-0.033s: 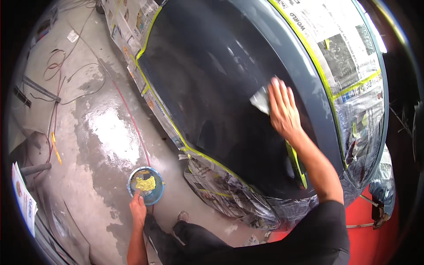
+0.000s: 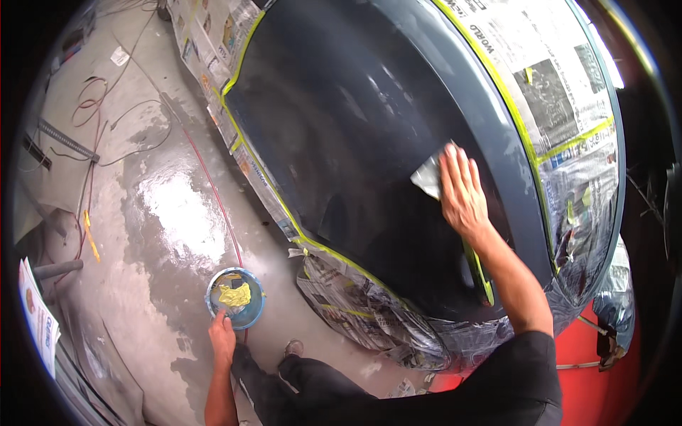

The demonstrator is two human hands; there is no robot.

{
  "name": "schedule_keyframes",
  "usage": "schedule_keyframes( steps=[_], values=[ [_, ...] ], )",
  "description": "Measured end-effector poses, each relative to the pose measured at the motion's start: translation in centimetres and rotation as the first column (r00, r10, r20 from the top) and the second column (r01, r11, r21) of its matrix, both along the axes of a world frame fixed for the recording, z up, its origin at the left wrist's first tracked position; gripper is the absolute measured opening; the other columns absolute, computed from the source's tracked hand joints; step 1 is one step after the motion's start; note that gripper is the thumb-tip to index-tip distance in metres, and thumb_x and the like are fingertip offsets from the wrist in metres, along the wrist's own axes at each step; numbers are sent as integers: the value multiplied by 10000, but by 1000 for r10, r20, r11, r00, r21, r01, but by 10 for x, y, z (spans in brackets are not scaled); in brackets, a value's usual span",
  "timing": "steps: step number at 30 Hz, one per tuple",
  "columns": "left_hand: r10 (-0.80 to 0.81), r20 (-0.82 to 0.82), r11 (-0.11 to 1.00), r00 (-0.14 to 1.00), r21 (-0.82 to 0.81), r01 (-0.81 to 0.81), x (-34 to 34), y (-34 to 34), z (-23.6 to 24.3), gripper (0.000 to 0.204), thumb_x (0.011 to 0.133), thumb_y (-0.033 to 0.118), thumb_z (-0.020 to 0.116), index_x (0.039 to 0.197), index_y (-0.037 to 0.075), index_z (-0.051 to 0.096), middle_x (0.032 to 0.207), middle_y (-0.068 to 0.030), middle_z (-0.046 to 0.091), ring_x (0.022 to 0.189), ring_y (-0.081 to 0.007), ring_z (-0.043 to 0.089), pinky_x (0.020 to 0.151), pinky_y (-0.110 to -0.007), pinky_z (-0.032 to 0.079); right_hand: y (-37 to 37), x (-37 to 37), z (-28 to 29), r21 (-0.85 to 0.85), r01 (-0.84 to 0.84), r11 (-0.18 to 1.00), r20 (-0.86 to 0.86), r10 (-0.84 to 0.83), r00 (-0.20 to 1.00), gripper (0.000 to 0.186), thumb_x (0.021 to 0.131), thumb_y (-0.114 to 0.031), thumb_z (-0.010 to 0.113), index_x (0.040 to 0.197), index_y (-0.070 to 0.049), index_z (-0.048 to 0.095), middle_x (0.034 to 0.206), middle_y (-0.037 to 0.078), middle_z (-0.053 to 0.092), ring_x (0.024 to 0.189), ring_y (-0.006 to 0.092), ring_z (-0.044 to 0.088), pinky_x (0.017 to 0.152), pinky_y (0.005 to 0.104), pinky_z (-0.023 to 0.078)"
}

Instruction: Wet sanding the door handle area of a car door.

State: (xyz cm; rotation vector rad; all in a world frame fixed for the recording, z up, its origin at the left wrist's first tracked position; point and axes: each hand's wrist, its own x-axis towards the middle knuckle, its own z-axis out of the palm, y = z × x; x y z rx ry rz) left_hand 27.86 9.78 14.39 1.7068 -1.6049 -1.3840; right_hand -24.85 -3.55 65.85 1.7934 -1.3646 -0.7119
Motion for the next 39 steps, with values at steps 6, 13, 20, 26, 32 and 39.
schedule_keyframes(
  steps=[6, 13, 20, 26, 32, 39],
  values=[
    [-5, -47, 989, 999, 148, 12, -14, 7, -14, 352, 1036, 78, 617, 1363, -17, 706, 1259, -309, 740, 1174, -506, 706, 1025, -542, 555, -83, 4, 16, 6, -110, 994, 20, 110, 994, 648, 961, -112, 588, 1575, 85, 519, 1736, 245, 405, 1623, 395, 381, 1323, 534, 313],
    [65, -38, 992, 997, 107, -61, -5, 4, -28, 338, 1056, 111, 604, 1343, -25, 719, 1237, -312, 753, 1165, -486, 732, 1026, -518, 565, -132, 22, -10, -83, -159, 984, -5, 159, 987, 565, 1010, -91, 554, 1555, 59, 546, 1710, 217, 459, 1596, 374, 435, 1319, 510, 322],
    [38, 50, 985, 998, 163, -46, 32, 41, -58, 314, 1039, 118, 623, 1291, -19, 753, 1205, -297, 767, 1141, -479, 743, 1015, -510, 573, -66, 2, -8, -57, -16, 998, -24, 14, 1000, 645, 1019, -98, 563, 1637, 57, 463, 1760, 229, 380, 1648, 377, 349, 1336, 520, 286],
    [31, 20, 990, 999, 137, -34, 16, 26, -56, 306, 1035, 118, 627, 1271, -29, 755, 1184, -297, 769, 1143, -489, 735, 1014, -492, 575, -264, 33, 9, -105, -257, 961, -153, 240, 959, 568, 1014, -92, 556, 1556, 74, 542, 1695, 232, 466, 1556, 409, 468, 1293, 525, 366],
    [118, 1, 988, 993, 100, -118, 47, 38, -64, 303, 1025, 111, 634, 1275, -1, 763, 1192, -279, 774, 1152, -473, 737, 1011, -483, 573, -197, 25, -4, -84, -161, 983, -42, 158, 987, 570, 1054, -109, 526, 1601, 46, 501, 1735, 209, 422, 1601, 394, 415, 1318, 526, 323],
    [112, 10, 972, 994, 206, -112, 54, 49, -70, 301, 1024, 96, 621, 1276, 8, 760, 1174, -292, 770, 1122, -469, 748, 996, -488, 576, -274, 32, 15, -68, -293, 954, -86, 287, 954, 532, 1037, -148, 550, 1521, 74, 570, 1670, 239, 493, 1551, 404, 478, 1282, 538, 377]
  ],
)
